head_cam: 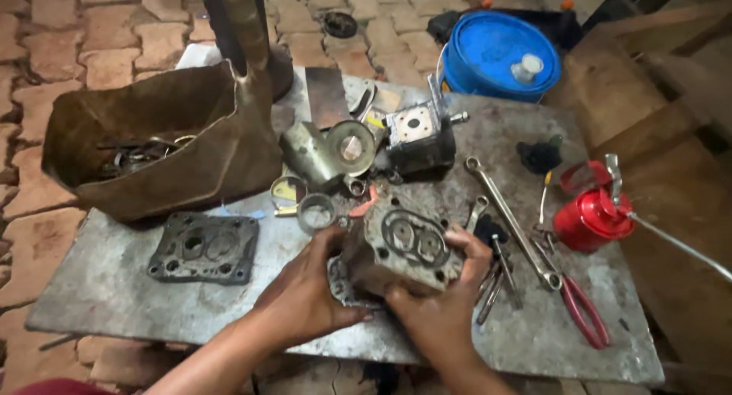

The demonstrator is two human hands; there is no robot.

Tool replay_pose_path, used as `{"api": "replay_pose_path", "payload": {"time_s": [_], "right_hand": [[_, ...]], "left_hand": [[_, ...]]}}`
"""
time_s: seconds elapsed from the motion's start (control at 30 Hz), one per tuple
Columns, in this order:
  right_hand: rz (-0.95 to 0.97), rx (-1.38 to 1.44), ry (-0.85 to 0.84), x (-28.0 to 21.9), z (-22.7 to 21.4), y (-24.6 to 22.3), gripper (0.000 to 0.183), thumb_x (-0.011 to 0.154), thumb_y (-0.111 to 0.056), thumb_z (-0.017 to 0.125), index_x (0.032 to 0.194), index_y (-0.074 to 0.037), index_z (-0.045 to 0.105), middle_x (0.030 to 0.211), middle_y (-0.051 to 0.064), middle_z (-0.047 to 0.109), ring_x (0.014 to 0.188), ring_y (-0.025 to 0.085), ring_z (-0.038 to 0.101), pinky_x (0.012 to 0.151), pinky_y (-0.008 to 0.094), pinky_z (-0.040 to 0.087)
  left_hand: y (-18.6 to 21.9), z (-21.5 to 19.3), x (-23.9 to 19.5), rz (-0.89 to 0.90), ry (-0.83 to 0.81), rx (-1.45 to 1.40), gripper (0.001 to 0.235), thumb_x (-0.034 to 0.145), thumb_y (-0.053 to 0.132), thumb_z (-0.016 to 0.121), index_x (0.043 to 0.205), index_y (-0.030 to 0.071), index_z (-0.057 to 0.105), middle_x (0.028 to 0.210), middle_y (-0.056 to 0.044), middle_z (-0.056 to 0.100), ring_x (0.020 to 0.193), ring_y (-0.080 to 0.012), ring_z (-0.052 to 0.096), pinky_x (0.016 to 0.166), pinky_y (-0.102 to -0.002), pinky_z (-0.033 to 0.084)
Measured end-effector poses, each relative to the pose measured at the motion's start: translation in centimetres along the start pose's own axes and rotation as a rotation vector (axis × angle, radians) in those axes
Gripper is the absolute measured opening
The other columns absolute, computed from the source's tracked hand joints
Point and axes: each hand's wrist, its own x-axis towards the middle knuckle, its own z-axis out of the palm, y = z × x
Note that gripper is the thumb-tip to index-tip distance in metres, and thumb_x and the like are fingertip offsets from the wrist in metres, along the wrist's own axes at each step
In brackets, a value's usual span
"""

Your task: The person disassembles and cleans a mechanical engine component on a workbench, removing parts by hand and using a small scraping tool to clean internal surfaces.

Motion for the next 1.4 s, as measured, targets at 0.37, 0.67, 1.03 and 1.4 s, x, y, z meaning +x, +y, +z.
{"api": "replay_pose_path", "payload": {"time_s": [0.37, 0.67, 1.03, 1.4], "right_hand": [[-0.322, -0.099, 0.199, 3.8, -3.9, -2.7, 0.083, 0.076, -0.033, 0.078, 0.141, -0.010, 0.034, 0.132, 0.003, 0.035, 0.123, 0.015, 0.040, 0.111, 0.033, 0.040], [-0.308, -0.098, 0.011, 0.9, -1.2, 1.1, 0.097, 0.046, -0.013, 0.090, 0.128, -0.013, 0.036, 0.143, 0.021, 0.043, 0.131, 0.030, 0.050, 0.114, 0.043, 0.041], [0.275, 0.199, 0.161, 2.1, -3.6, 2.3, 0.076, 0.076, -0.020, 0.075, 0.139, -0.010, 0.035, 0.121, 0.008, 0.046, 0.104, 0.016, 0.054, 0.089, 0.032, 0.049], [-0.128, 0.165, 0.156, 2.9, -4.9, -2.5, 0.081, 0.089, -0.042, 0.077, 0.147, -0.008, 0.032, 0.127, 0.007, 0.038, 0.122, 0.016, 0.044, 0.109, 0.032, 0.042]], "left_hand": [[-0.9, 0.4, -0.4, 0.105, 0.016, -0.034, 0.108, 0.057, 0.033, 0.098, 0.140, 0.007, 0.033, 0.135, -0.020, 0.059, 0.128, -0.0410, 0.054, 0.104, -0.043, 0.044], [-0.1, -0.6, 0.0, -0.119, -0.009, -0.031, 0.101, 0.061, 0.027, 0.093, 0.146, 0.014, 0.039, 0.134, -0.014, 0.063, 0.126, -0.0310, 0.061, 0.103, -0.038, 0.049], [-0.5, 0.2, -0.7, 0.124, -0.101, 0.038, 0.131, 0.052, 0.038, 0.102, 0.152, 0.001, 0.025, 0.144, -0.027, 0.049, 0.135, -0.0418, 0.046, 0.110, -0.044, 0.037], [-0.1, 1.1, -0.6, 0.057, 0.016, 0.016, 0.121, 0.061, 0.034, 0.093, 0.152, 0.007, 0.018, 0.142, -0.018, 0.054, 0.136, -0.0378, 0.046, 0.113, -0.043, 0.037]]}}
